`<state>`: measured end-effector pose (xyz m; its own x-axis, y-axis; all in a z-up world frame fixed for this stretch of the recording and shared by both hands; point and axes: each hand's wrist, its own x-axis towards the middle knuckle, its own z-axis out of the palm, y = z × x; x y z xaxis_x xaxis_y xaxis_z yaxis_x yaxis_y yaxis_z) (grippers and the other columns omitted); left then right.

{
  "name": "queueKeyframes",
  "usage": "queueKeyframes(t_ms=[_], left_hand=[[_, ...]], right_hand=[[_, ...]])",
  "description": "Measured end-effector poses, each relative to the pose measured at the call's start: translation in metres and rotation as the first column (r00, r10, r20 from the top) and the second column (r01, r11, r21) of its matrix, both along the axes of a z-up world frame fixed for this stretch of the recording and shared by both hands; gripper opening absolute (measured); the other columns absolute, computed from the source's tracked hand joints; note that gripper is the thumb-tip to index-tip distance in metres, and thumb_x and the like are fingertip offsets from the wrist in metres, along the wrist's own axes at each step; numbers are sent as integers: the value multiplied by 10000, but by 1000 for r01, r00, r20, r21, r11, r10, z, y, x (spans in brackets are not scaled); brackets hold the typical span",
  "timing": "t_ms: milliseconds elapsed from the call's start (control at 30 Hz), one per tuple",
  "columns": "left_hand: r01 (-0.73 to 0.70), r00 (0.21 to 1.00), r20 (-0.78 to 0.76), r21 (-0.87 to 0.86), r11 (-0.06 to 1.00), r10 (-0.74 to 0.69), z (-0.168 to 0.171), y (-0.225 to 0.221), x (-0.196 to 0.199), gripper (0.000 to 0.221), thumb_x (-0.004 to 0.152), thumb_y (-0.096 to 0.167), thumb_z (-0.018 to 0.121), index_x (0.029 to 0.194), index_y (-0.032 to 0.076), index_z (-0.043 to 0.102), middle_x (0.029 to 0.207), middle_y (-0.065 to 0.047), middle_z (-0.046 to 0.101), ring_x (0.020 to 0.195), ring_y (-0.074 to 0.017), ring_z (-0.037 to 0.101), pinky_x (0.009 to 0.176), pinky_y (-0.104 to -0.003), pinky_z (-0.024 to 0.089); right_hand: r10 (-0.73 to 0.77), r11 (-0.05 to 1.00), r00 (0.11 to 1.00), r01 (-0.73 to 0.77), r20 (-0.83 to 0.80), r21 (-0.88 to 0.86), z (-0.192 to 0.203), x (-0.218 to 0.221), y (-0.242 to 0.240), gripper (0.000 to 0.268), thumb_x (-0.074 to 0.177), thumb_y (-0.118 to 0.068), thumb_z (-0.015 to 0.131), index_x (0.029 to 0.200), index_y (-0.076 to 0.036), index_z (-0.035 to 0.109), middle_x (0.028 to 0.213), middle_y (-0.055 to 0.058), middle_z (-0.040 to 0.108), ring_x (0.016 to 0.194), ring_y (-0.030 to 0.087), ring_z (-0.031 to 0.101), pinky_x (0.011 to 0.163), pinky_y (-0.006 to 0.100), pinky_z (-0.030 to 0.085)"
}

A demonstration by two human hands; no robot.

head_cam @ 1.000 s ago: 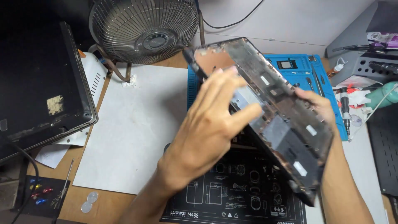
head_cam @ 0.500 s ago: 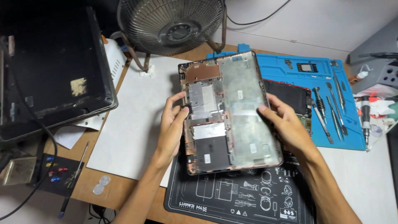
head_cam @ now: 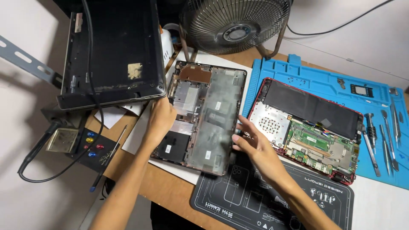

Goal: Disassembling a laptop by removing the back cover, battery, and unscrewing internal components to access and remove the motherboard.

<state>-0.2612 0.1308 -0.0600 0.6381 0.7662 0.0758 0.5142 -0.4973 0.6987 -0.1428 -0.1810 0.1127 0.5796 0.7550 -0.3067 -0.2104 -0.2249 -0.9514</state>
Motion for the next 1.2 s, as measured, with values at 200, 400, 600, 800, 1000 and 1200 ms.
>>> queueKeyframes(t_ms=[200,400,600,800,1000,1200], left_hand=[[-22,986,-148,329,944,75,81,-35,-3,210,837,-79,564,1012,-25,666,805,-244,703,770,-481,679,634,-492,546],[41,975,-203,562,826,89,65,-21,1,158,854,-79,589,777,-1,703,548,-188,622,589,-409,687,497,-405,530],[54,992,-118,721,691,45,62,-9,7,234,854,-73,553,664,14,657,490,-176,531,561,-414,653,485,-414,503],[1,989,-113,634,773,91,99,-34,17,134,876,-85,554,821,-78,676,643,-241,631,710,-497,674,594,-538,508],[116,991,-104,342,933,-85,135,-105,50,326,998,111,541,1275,-4,669,1124,-212,661,986,-418,668,823,-506,544],[362,929,176,-261,895,-324,132,-171,87,336,934,170,632,1250,71,689,1045,-217,728,924,-369,749,776,-421,602]], right_hand=[[40,999,998,-38,-57,21,-18,-16,21,788,895,-224,702,1543,63,359,1455,372,465,1300,476,540,1021,550,517],[29,1000,999,-28,-43,8,-20,-22,37,787,914,-261,693,1523,110,361,1466,392,446,1329,510,514,1018,543,515],[75,997,997,-75,-1,15,-37,-15,43,815,923,-308,703,1533,100,348,1466,377,455,1328,499,516,1040,556,489],[144,988,989,-146,38,47,-22,-12,33,869,909,-321,697,1580,33,274,1500,373,420,1348,530,486,1067,597,455],[281,948,908,-314,312,60,19,16,-3,522,952,-209,647,1430,-21,555,1318,261,673,1134,375,697,1017,538,523],[14,999,646,31,763,-45,27,89,-69,445,948,-160,687,1359,-5,611,1162,261,703,1049,424,703,905,506,567]])
